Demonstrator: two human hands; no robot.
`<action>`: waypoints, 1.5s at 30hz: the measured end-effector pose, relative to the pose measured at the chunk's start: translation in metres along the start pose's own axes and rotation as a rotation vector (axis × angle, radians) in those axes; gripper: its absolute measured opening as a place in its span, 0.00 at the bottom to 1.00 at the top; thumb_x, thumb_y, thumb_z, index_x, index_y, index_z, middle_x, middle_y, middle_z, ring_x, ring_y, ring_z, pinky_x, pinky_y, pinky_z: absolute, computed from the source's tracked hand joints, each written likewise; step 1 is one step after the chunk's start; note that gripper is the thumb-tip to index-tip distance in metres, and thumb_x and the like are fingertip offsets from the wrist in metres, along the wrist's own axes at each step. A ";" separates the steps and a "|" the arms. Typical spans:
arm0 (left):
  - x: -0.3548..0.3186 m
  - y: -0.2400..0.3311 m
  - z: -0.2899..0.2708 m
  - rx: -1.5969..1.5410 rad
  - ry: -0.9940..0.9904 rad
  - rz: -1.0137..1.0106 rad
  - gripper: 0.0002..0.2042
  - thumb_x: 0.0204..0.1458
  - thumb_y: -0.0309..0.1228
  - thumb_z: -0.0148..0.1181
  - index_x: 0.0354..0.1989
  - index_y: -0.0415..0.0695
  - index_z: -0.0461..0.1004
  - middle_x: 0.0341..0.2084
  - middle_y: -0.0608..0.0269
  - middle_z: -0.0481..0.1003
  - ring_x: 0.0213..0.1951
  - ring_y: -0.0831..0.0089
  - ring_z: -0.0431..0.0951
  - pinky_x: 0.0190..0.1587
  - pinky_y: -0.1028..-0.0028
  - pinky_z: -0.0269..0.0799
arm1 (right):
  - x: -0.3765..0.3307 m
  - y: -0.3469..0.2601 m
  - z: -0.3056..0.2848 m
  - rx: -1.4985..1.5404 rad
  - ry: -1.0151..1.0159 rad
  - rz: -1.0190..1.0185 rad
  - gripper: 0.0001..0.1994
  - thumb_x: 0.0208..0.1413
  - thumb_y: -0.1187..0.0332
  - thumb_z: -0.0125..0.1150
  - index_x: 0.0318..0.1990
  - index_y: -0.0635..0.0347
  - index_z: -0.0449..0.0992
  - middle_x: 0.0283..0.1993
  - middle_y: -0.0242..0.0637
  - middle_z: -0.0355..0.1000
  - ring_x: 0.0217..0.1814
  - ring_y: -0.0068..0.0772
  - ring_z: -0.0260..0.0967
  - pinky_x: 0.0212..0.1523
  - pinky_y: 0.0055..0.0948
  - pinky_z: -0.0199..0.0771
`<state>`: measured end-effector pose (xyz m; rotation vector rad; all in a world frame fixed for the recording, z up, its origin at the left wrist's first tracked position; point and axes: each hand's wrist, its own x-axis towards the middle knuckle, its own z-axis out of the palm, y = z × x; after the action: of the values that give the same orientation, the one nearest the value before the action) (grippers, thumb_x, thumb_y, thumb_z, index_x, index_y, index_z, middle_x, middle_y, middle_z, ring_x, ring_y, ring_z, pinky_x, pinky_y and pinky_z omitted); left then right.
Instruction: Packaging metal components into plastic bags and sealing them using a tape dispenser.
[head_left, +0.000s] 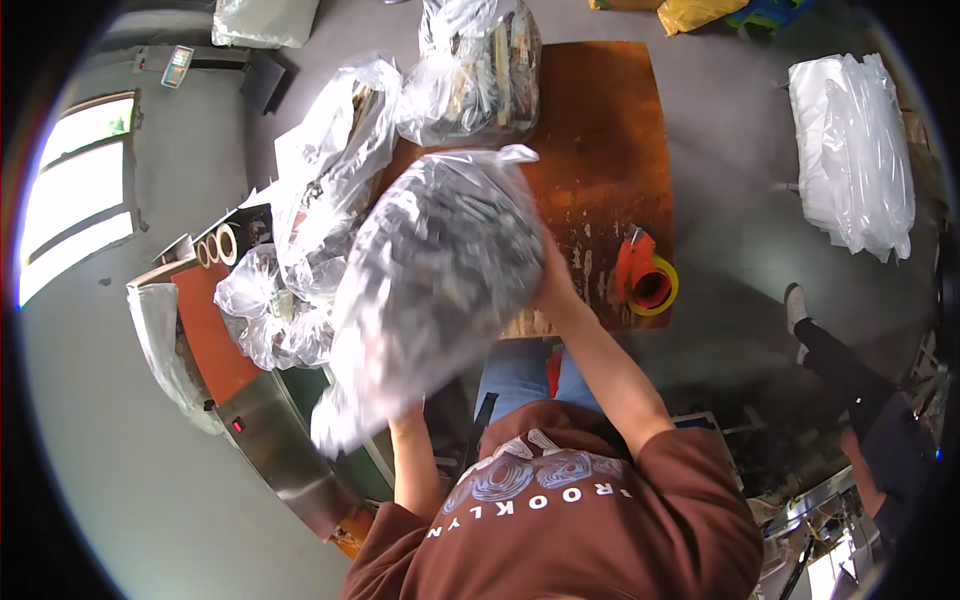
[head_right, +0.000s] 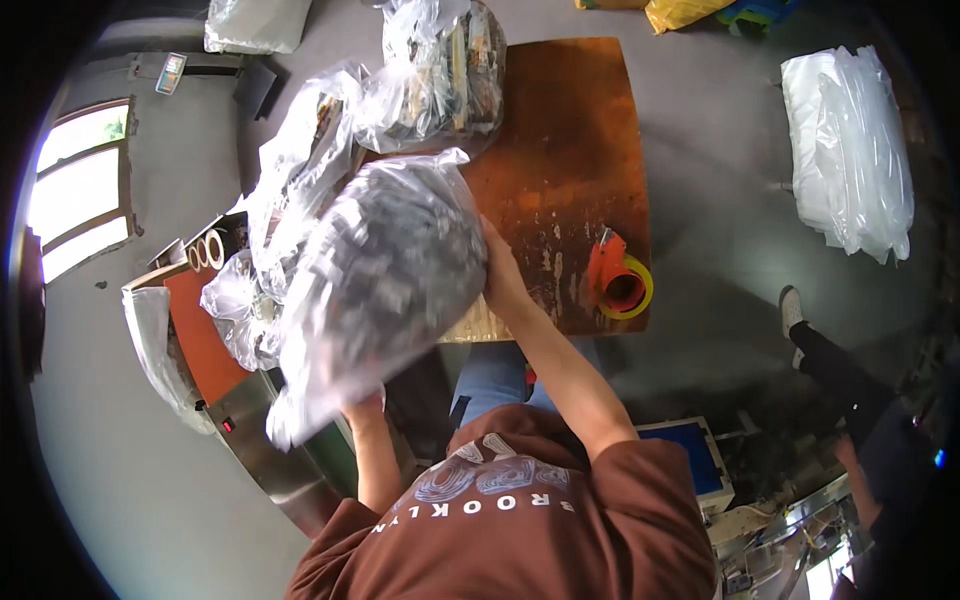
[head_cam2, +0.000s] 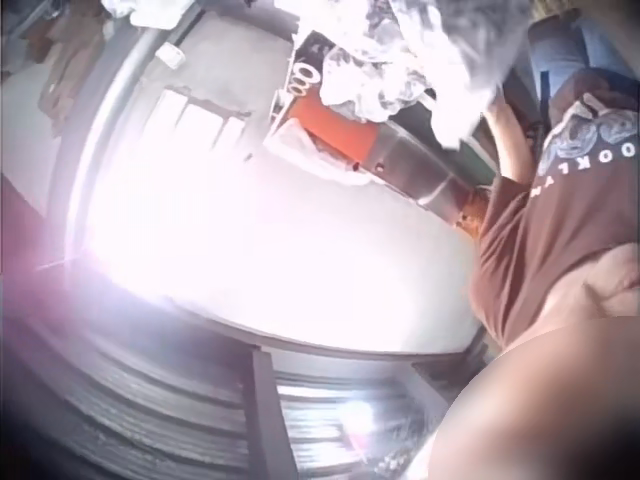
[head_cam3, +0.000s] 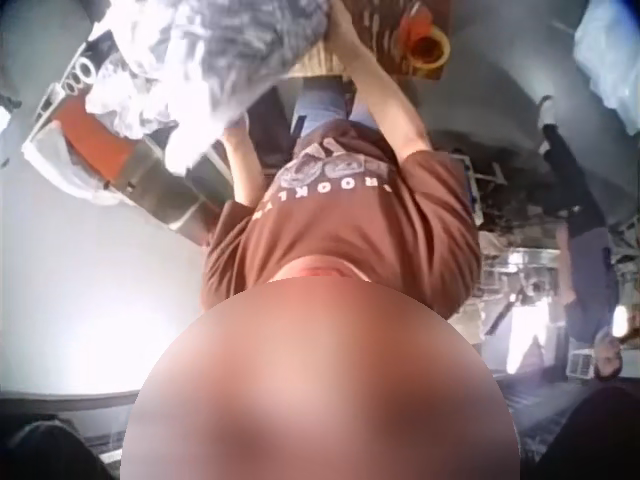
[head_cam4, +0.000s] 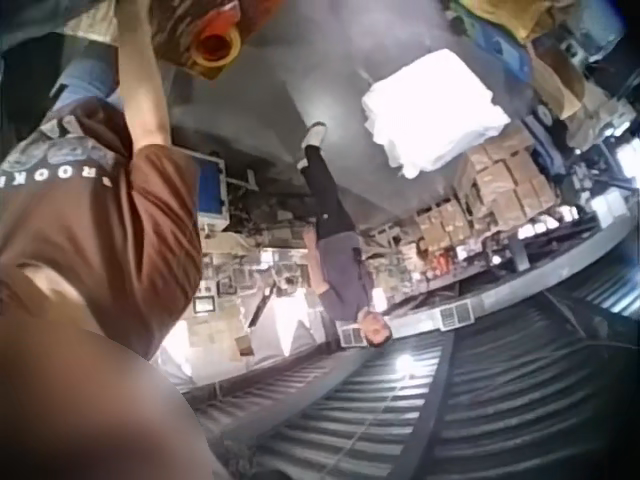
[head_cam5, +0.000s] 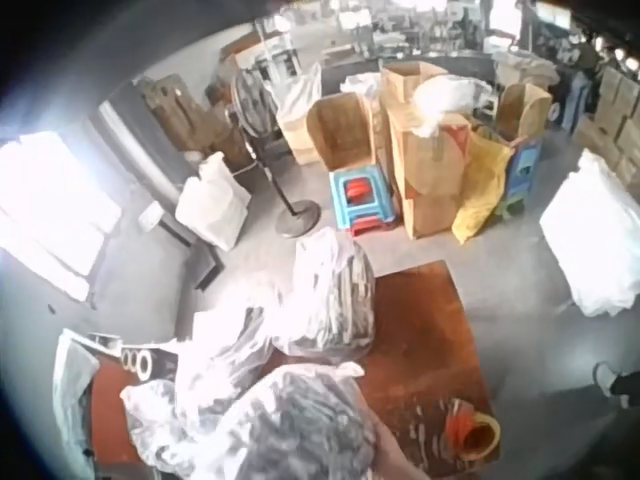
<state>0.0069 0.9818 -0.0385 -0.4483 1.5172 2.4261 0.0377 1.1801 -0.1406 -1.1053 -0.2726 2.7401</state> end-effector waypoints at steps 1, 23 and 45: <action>0.003 0.001 -0.004 0.006 0.021 0.001 0.14 0.52 0.25 0.48 0.47 0.40 0.68 0.34 0.55 0.73 0.37 0.61 0.74 0.41 0.69 0.71 | -0.017 -0.014 0.017 -0.110 -0.113 -0.092 0.24 0.59 0.50 0.43 0.55 0.59 0.64 0.56 0.34 0.63 0.58 0.27 0.58 0.58 0.30 0.56; 0.028 -0.069 0.073 1.354 -0.426 0.446 0.25 0.31 0.11 0.45 0.42 0.42 0.74 0.43 0.56 0.70 0.49 0.59 0.67 0.51 0.67 0.64 | -0.065 -0.009 -0.154 -1.939 0.909 -0.967 0.21 0.40 0.58 0.66 0.36 0.62 0.67 0.35 0.43 0.66 0.39 0.49 0.61 0.42 0.45 0.60; 0.072 -0.139 0.065 0.731 -0.288 -0.501 0.11 0.38 0.36 0.57 0.21 0.40 0.79 0.22 0.50 0.77 0.28 0.62 0.78 0.37 0.69 0.72 | 0.072 0.005 0.196 -2.149 -0.120 -0.016 0.27 0.37 0.44 0.58 0.30 0.64 0.78 0.29 0.42 0.75 0.30 0.32 0.73 0.32 0.27 0.70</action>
<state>-0.0171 1.1032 -0.1546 -0.2592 1.7496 1.3709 -0.1510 1.1710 -0.0514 -0.8020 -3.3260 1.4487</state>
